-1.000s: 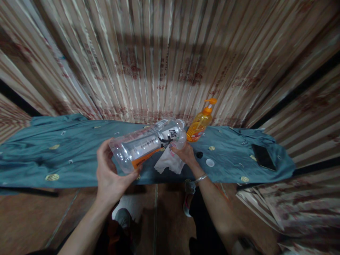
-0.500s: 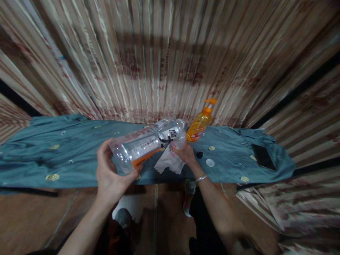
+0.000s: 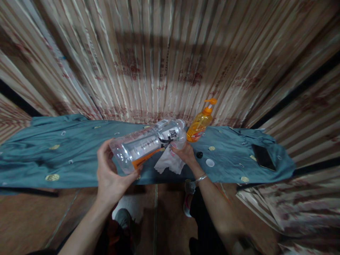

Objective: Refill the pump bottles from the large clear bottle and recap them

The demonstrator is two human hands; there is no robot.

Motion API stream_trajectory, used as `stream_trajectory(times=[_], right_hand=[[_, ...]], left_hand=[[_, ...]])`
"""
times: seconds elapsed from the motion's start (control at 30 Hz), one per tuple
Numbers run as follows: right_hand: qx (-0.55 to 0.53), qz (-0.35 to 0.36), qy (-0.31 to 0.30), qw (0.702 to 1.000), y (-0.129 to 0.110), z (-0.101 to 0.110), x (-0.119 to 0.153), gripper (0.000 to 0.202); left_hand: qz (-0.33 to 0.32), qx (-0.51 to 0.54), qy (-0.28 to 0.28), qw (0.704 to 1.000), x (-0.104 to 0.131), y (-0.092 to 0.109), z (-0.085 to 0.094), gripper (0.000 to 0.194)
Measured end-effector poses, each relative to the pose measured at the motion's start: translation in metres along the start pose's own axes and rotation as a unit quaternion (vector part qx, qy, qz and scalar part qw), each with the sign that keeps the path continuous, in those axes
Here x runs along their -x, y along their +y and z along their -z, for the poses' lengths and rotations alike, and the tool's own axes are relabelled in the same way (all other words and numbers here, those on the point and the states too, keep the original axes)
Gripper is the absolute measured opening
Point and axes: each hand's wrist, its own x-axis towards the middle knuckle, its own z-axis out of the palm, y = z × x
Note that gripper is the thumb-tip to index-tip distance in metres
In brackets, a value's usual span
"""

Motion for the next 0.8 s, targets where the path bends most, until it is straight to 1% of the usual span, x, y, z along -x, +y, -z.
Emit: stream_trajectory(times=[0.1,0.2,0.4,0.63,0.8], right_hand=[[-0.003,-0.046,-0.005,0.999,-0.006,0.003,0.002,0.053],[-0.002,-0.057,-0.011,0.998,-0.011,0.006,0.003,0.056],[-0.01,-0.047,-0.024,0.999,-0.01,0.008,0.003,0.053],[-0.021,-0.048,-0.018,0.998,-0.009,0.007,0.002,0.059],[-0.019,-0.045,-0.02,0.999,-0.008,0.006,0.002,0.054]], left_hand=[[0.004,0.001,-0.003,1.0,0.0,0.002,0.0,0.098],[0.005,0.005,-0.004,1.0,0.0,0.003,-0.001,0.096],[0.007,0.004,0.003,1.0,0.0,0.002,-0.001,0.097],[0.016,0.002,0.003,1.0,0.0,0.003,-0.001,0.098],[0.012,0.004,-0.002,1.0,0.001,0.004,-0.001,0.097]])
